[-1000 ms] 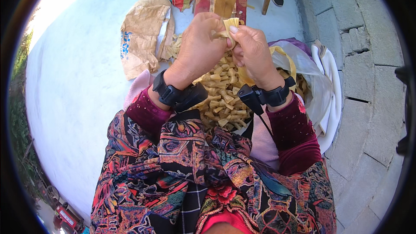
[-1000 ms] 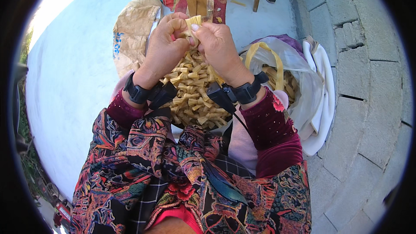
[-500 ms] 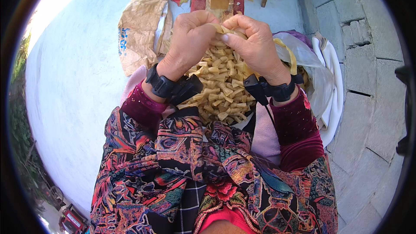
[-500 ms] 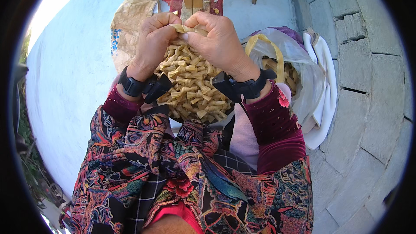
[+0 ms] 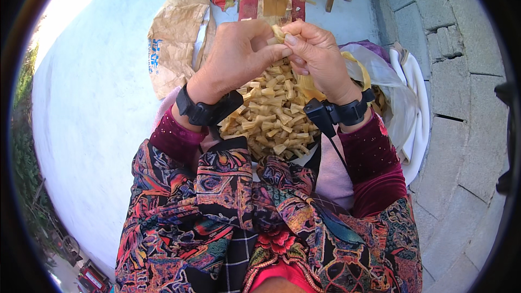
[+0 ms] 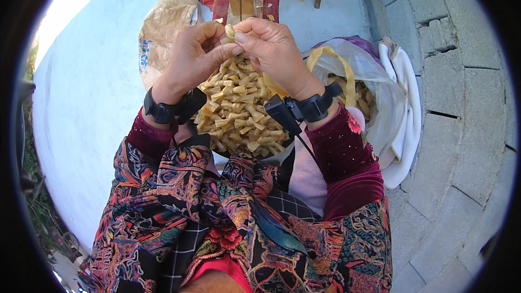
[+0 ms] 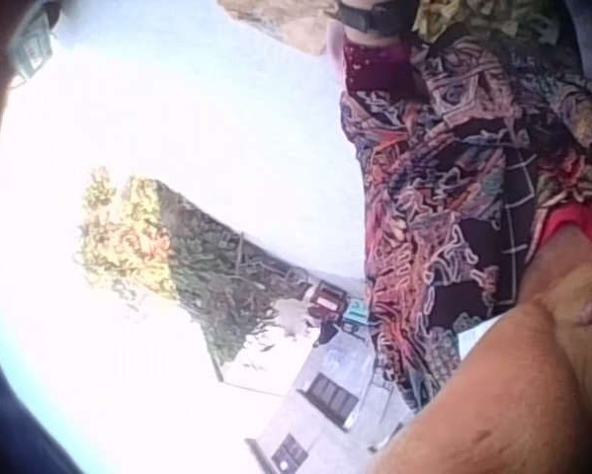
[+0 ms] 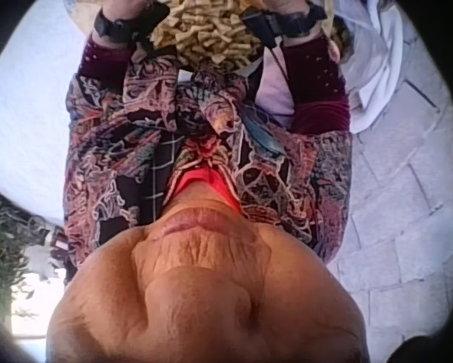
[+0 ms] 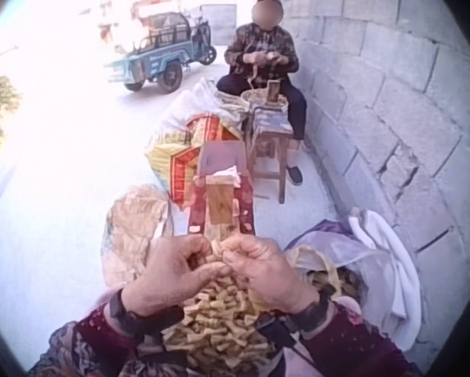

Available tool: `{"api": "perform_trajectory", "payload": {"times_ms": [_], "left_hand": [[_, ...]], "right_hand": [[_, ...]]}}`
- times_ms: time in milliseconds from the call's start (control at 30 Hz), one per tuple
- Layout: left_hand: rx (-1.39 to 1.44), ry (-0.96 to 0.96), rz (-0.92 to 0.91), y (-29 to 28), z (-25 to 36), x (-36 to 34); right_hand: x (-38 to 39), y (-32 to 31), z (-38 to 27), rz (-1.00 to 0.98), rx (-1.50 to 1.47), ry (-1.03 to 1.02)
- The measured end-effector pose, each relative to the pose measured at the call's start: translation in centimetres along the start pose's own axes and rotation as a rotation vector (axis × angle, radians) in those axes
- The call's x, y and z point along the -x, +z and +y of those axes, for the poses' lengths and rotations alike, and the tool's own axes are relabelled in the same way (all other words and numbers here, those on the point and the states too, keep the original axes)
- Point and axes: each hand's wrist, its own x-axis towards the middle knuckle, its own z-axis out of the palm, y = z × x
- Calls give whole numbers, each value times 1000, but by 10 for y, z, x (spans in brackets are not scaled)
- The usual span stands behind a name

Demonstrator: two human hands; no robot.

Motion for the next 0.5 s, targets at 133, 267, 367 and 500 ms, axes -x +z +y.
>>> {"api": "perform_trajectory", "payload": {"times_ms": [133,267,367,500], "left_hand": [[365,-241,-167,-6,-1,-2],[990,-517,-235,-7,-1,1],[1306,-497,-259,-11,-1,5],[1416,-367,-269,-16,-4,12]], "right_hand": [[3,2,-1,33,165,-118],[7,1,-3,-5,111,-83],[9,-4,-8,-38,236,-145],[15,-17,-18,-16,339,-162]]}}
